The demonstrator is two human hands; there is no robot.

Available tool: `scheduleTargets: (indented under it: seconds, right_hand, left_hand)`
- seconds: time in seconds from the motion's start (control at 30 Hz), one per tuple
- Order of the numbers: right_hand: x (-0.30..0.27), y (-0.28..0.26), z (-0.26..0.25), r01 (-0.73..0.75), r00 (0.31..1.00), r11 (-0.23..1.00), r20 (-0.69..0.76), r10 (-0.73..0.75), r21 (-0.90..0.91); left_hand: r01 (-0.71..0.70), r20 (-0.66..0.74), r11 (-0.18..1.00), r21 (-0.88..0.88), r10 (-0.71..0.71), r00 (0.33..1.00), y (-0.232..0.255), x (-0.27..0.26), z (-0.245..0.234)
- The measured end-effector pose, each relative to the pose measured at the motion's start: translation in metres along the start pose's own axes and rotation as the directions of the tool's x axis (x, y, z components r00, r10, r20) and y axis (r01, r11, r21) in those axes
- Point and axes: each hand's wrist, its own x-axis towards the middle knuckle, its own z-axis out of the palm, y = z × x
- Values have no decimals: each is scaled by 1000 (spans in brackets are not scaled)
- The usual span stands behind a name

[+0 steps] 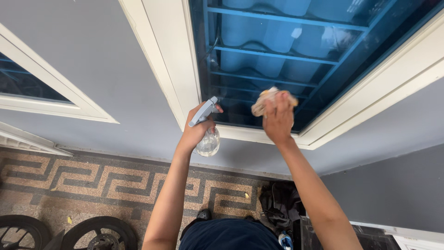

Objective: The person cleans a window pane by wiping the glass with a cloth while holding a spray bottle.

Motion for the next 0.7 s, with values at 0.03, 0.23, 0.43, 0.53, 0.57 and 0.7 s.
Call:
scheduleTargets:
  seconds: [0.03,0.23,0.43,0.53,0.57,0.7]
  right_hand:
    - [13,4,-6,-41,995,999,-93,44,35]
    - [71,-33,8,-29,999,999,-45,30,42]
    - [6,-49,24,183,956,981,223,-192,63]
    - [-6,-23,14,120,983,993,140,-118,-9]
    - [-1,-19,9,118,983,993,141,-116,-10]
    - [60,-7,-14,-56,994,996,-95,63,76]
  left_hand:
    - [-1,-4,1000,1,1,1000,0,-1,-1]
    - [5,-8,1000,-18,-5,1000,5,-6,-5]
    - [14,8,1000,-8,-14,1000,5,-12,-12]
    - [30,5,998,-50,-30,1000,9,-15,-14]
    - [31,6,999,-37,-31,999,10,-16,-15]
    - [32,12,999,-16,-32,999,10,-17,-16]
